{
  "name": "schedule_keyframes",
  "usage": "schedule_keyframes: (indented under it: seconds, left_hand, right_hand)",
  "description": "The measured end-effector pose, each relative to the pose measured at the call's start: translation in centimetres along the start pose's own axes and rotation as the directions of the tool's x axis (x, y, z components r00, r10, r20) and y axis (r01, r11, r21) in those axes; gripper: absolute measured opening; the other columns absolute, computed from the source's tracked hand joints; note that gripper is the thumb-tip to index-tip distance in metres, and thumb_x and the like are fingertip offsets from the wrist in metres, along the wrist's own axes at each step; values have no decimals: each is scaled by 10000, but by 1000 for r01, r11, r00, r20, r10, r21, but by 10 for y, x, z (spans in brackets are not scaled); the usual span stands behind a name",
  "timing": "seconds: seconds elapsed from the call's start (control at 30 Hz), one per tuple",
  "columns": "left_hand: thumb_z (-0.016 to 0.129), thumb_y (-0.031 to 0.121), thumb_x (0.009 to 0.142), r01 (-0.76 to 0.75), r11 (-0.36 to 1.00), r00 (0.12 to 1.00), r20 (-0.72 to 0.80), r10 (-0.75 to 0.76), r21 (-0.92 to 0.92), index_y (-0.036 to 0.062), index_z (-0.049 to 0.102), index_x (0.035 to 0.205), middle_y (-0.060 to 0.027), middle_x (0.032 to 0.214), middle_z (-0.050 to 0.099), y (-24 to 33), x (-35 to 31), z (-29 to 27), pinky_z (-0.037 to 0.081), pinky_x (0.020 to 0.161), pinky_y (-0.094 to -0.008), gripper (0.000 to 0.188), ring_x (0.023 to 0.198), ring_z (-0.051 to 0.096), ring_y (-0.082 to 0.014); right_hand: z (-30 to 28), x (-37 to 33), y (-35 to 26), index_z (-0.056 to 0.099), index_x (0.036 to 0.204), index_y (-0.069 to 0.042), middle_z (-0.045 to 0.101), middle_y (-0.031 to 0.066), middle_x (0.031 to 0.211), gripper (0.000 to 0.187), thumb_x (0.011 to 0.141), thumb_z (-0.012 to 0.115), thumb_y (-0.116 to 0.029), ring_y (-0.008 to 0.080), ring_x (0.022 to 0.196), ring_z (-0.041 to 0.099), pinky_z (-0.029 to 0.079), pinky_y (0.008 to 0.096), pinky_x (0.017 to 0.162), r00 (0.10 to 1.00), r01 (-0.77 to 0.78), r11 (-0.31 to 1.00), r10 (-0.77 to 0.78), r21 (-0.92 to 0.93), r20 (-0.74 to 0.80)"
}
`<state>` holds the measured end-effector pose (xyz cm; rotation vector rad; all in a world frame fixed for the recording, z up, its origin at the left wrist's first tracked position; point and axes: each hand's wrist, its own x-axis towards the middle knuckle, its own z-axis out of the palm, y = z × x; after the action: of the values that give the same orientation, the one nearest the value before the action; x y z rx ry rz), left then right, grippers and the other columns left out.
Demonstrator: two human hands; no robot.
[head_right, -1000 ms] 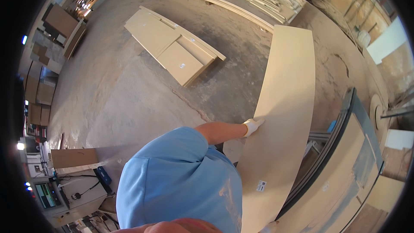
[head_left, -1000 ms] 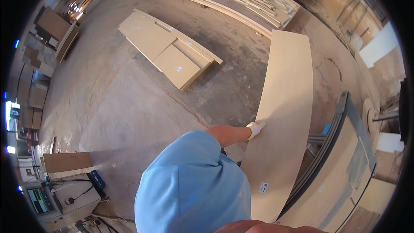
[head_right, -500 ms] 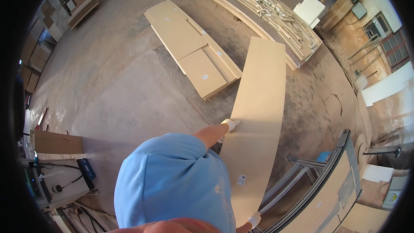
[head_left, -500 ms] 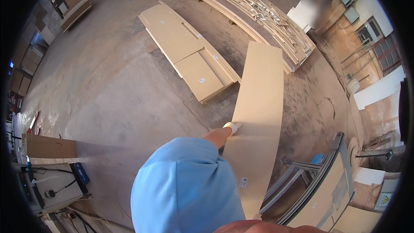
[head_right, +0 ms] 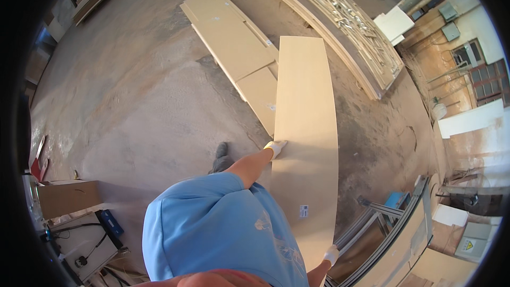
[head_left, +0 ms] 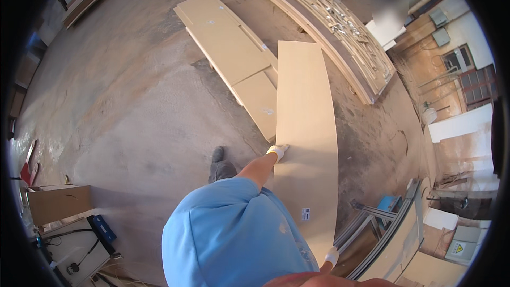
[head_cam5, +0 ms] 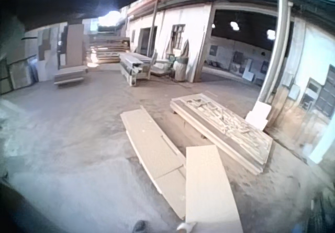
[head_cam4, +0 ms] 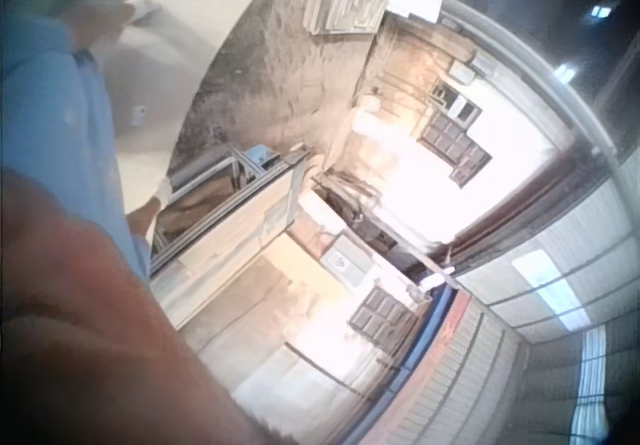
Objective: The person repeatedly picks up cut wood panels and thin strips from a workbench, carries them to a floor pile, and places them down. The person also briefly interacts with a control panel and a table saw. The task involves moving and stacking wood pieces in a workshop.
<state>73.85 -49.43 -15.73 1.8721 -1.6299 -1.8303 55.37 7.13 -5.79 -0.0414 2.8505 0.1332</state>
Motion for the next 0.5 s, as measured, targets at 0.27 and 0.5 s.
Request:
schedule_keyframes:
  seconds: [0.27, 0.5]
  left_hand:
    - [685, 598, 884, 243, 694, 970, 180, -164, -678, 25, 659, 1239, -126, 1164, 692, 22, 46, -150, 546, 872, -429, 675, 1056, 672, -270]
    - [718, 547, 875, 148, 644, 945, -84, -315, -750, -3, 655, 1232, -153, 1219, 666, -7, 102, -255, 514, 904, -387, 659, 1063, 645, -266]
  right_hand:
    - [-58, 22, -117, 703, 893, 48, 683, 298, 917, 543, 1044, 392, -371, 463, 881, 655, 506, 524, 759, 865, 497, 866, -500, -53, -48]
    - [-42, 53, -232, 713, 1004, 47, 702, 278, 973, 507, 1003, 467, -397, 438, 920, 673, 523, 502, 773, 813, 568, 822, -569, 45, 126]
